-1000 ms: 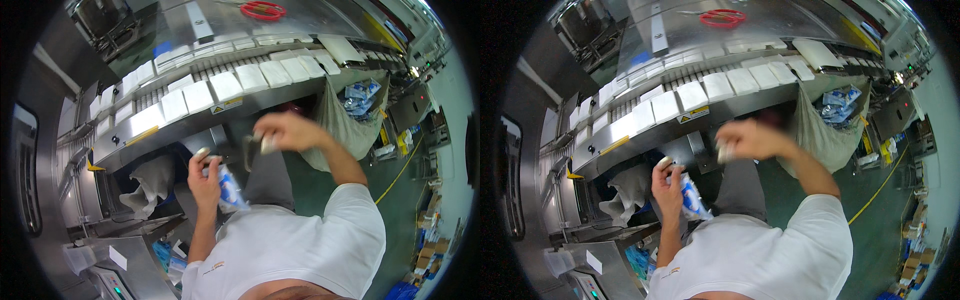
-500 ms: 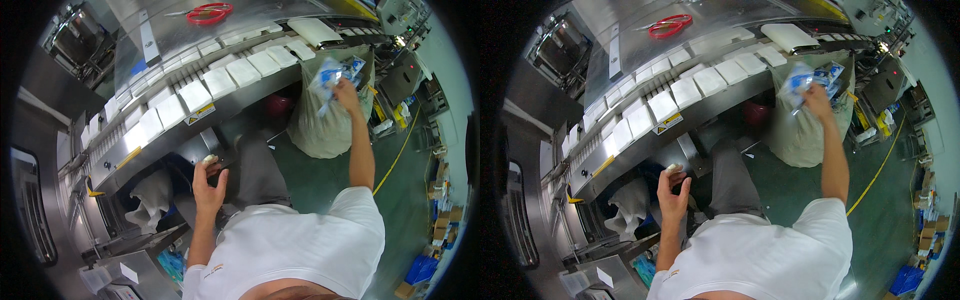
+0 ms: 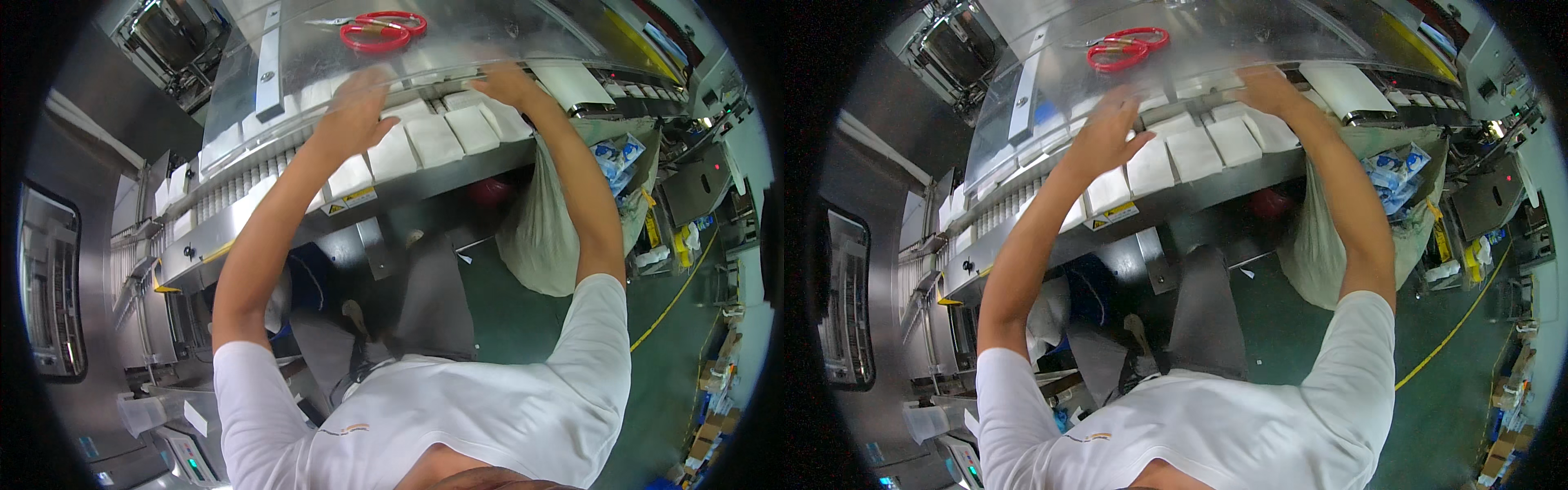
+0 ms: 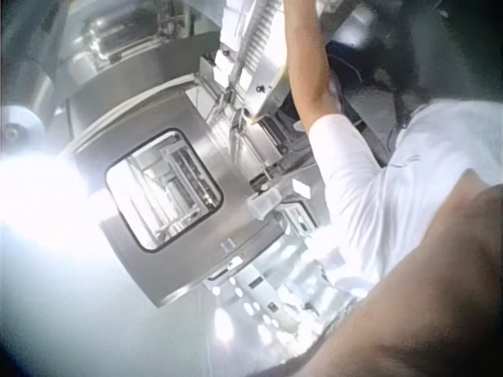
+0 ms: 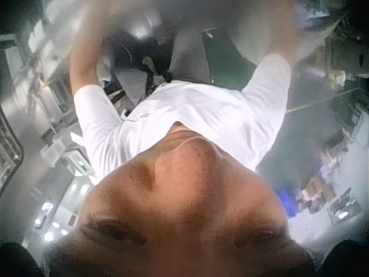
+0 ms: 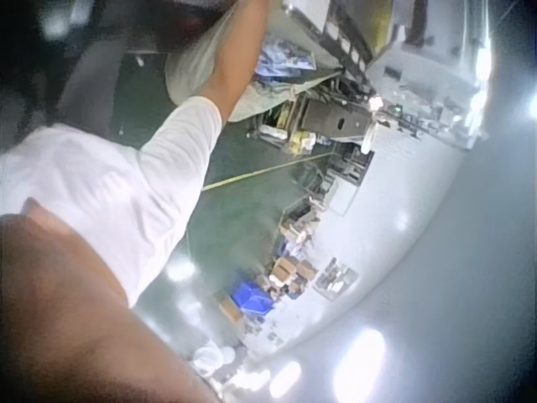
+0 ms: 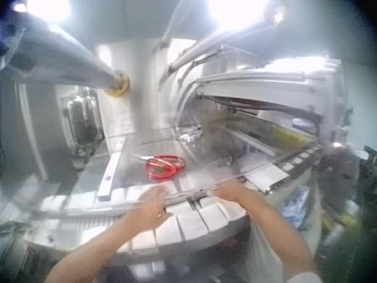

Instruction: The person uses scissors to cut open blue plastic packets, extracts white rectangular blocks, and places them onto a moving industrial conveyor belt.

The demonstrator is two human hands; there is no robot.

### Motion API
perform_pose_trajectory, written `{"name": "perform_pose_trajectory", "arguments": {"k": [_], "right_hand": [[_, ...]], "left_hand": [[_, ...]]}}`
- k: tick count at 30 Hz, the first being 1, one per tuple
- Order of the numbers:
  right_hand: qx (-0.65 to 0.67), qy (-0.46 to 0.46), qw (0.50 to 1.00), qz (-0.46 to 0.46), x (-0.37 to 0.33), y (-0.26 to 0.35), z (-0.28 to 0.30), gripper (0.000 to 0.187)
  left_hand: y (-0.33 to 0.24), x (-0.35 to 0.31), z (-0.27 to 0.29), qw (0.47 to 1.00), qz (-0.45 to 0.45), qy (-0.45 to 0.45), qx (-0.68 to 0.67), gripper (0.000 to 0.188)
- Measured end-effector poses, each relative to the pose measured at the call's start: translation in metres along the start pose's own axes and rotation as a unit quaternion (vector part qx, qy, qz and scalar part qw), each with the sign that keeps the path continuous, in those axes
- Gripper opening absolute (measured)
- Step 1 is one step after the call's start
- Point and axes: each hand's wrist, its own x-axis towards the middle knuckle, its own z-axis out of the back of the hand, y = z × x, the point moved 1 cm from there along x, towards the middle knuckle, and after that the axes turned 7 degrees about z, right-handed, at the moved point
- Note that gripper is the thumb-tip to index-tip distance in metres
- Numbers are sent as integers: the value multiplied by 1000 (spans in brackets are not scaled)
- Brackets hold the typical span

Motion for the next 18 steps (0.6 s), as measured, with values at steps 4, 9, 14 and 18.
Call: {"name": "perform_pose_trajectory", "arguments": {"k": [4, 9, 14, 18], "right_hand": [[24, 48, 997, 52, 63, -27, -16, 56], [50, 115, 985, 119, 85, 1, 6, 53], [53, 128, 981, 136, 79, 3, 21, 49], [48, 122, 982, 138, 74, -1, 30, 47]], "left_hand": [[21, 80, -66, 995, 0, 79, 65, 47], [51, 110, -130, 986, -3, 78, 144, 43], [62, 118, -168, 976, -18, 68, 206, 41], [62, 117, -181, 966, -34, 44, 252, 40]]}}
